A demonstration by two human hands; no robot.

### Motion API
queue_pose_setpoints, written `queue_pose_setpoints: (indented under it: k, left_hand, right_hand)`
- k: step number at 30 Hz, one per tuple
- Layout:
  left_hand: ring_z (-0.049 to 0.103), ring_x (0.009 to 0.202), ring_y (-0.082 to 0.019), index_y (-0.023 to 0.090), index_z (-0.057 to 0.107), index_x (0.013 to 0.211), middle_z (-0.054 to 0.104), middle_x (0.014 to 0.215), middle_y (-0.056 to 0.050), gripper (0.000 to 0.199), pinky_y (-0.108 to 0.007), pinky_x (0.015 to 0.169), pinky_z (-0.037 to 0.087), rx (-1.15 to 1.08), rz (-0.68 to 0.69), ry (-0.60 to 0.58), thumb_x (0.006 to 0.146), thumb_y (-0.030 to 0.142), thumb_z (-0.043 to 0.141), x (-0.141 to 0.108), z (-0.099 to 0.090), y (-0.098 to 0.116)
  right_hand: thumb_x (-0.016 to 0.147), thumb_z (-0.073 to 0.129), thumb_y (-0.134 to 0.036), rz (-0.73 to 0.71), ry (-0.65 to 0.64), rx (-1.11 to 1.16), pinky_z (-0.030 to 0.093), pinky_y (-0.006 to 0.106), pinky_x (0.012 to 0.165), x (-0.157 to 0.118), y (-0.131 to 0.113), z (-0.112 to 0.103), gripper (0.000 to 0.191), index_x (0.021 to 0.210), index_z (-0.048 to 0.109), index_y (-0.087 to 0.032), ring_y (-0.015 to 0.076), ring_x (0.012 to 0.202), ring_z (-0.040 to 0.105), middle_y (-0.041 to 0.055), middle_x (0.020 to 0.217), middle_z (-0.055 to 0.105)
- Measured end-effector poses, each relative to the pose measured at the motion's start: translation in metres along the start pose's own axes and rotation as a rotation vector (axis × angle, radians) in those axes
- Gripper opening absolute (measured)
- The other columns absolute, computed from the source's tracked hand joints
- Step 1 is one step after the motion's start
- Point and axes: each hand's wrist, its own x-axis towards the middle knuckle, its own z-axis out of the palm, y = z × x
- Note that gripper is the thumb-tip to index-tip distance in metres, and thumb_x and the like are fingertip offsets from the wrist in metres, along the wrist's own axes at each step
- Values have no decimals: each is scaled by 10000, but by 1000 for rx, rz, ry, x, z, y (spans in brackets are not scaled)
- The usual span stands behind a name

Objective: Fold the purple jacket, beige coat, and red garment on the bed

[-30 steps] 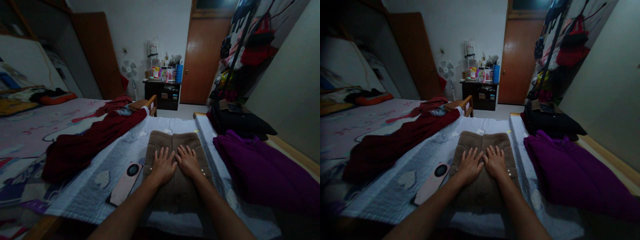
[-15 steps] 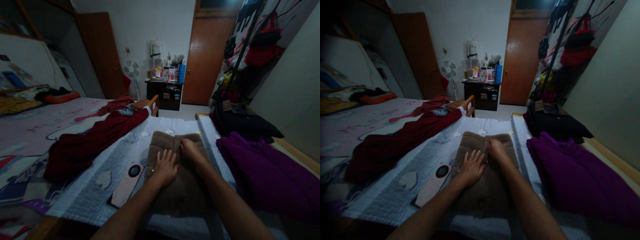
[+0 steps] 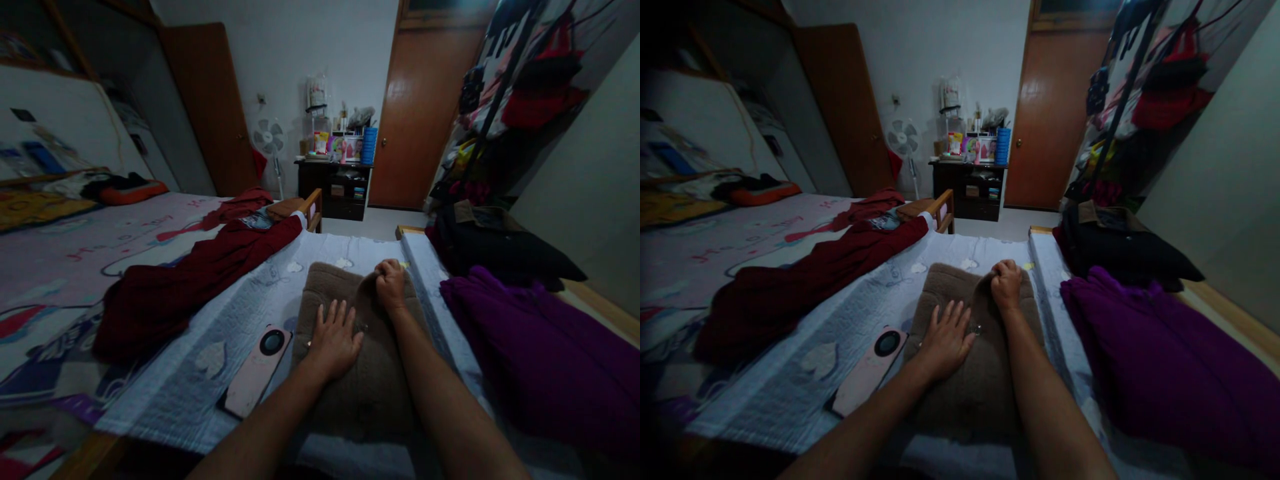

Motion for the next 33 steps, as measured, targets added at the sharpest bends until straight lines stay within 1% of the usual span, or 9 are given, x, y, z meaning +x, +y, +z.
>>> queue_pose_setpoints:
  k: [3, 6, 8, 11, 16, 20, 26, 30, 33]
  left_hand:
    - [208, 1458, -323, 183, 382, 1474, 320, 1566, -124, 610, -592, 1164, 95, 2, -3, -4, 973, 511, 269, 0, 0, 0]
    - [197, 1461, -325, 185, 365, 1484, 320, 1565, -127, 615, -595, 1164, 90, 4, -10, -18, 971, 513, 278, 1, 0, 0]
    - [197, 1461, -329, 192, 346, 1494, 323, 1564, -128, 620, -597, 1163, 88, -2, -13, -20, 969, 516, 289, 1, 0, 0]
    - [200, 1460, -337, 243, 284, 1520, 320, 1566, -119, 617, -611, 1154, 93, -18, -10, -15, 968, 517, 305, 0, -2, 0]
    - [195, 1459, -350, 345, 256, 1521, 315, 1570, -96, 583, -635, 1138, 104, -36, -1, -36, 967, 507, 341, 0, -4, 0]
    - [187, 1459, -359, 398, 259, 1509, 308, 1574, -76, 572, -646, 1133, 97, -36, -7, -45, 960, 505, 376, 0, -5, 0]
    - [195, 1457, -356, 428, 241, 1506, 323, 1566, -68, 551, -643, 1132, 113, -38, 16, -12, 971, 505, 346, -1, -5, 0]
    - [195, 1455, -364, 432, 261, 1499, 318, 1567, -65, 543, -656, 1126, 118, -48, 18, -1, 969, 519, 342, -2, -4, -1]
    - [172, 1463, -356, 431, 267, 1496, 271, 1588, -61, 537, -655, 1129, 119, -66, 31, 7, 971, 517, 340, -2, -6, -1]
  right_hand:
    - [736, 378, -55, -65, -144, 55, 345, 311, 998, 10, -2, 4, 367, 962, 638, -180, 201, 1105, 505, 68, 1138, 630]
    - [748, 371, -37, -77, -398, 47, 394, 279, 905, 20, -4, 16, 405, 1030, 622, -182, 186, 1008, 553, 54, 1056, 676]
    - [751, 402, -46, -69, -476, 22, 413, 257, 823, 24, -4, 23, 371, 1014, 628, -177, 182, 920, 570, 51, 986, 692]
    - [740, 436, -46, -78, -536, -3, 409, 241, 777, 26, -3, 26, 336, 986, 631, -165, 175, 872, 571, 52, 956, 695]
    - [727, 471, -60, -111, -612, -16, 402, 234, 776, 29, -9, 13, 344, 1018, 633, -148, 175, 906, 569, 70, 1025, 684]
    - [686, 517, -76, -109, -727, -27, 401, 235, 692, 36, -19, 5, 308, 940, 676, -148, 180, 808, 582, 64, 925, 700]
    - [669, 520, -46, -103, -861, 5, 418, 226, 683, 44, -30, 4, 303, 847, 728, -176, 162, 729, 607, 24, 796, 716]
    - [755, 500, -87, -90, -854, 29, 426, 222, 633, 52, -27, -3, 269, 877, 728, -162, 137, 627, 589, 7, 725, 700]
    - [820, 476, -114, -104, -762, 19, 439, 216, 695, 57, -23, -5, 272, 964, 704, -154, 143, 757, 615, 18, 861, 717]
